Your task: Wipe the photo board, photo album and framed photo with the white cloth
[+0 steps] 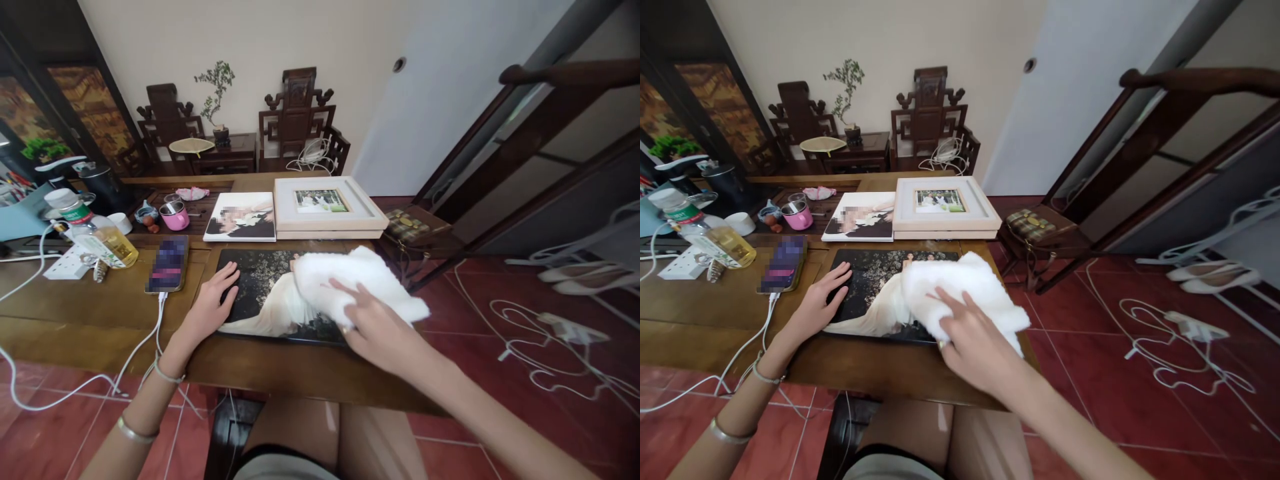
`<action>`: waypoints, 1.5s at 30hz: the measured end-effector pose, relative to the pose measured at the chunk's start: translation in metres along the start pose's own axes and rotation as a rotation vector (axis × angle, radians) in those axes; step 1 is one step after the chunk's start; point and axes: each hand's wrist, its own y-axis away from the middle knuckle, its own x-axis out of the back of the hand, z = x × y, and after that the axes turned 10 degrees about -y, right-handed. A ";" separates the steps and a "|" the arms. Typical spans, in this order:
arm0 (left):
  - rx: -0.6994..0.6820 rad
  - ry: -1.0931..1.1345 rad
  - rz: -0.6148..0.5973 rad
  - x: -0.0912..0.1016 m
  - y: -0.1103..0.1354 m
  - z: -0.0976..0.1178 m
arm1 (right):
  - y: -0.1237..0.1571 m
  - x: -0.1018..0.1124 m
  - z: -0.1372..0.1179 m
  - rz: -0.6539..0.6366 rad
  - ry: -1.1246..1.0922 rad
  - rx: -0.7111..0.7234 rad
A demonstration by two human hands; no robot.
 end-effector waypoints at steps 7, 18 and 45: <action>0.029 0.022 0.002 0.001 0.001 0.000 | -0.072 -0.004 0.048 -0.005 0.115 -0.141; 0.052 0.038 0.000 0.000 0.000 0.001 | -0.028 -0.016 0.015 0.002 0.025 0.005; 0.034 0.029 0.007 0.000 0.000 0.001 | -0.047 -0.015 0.022 -0.018 0.082 -0.015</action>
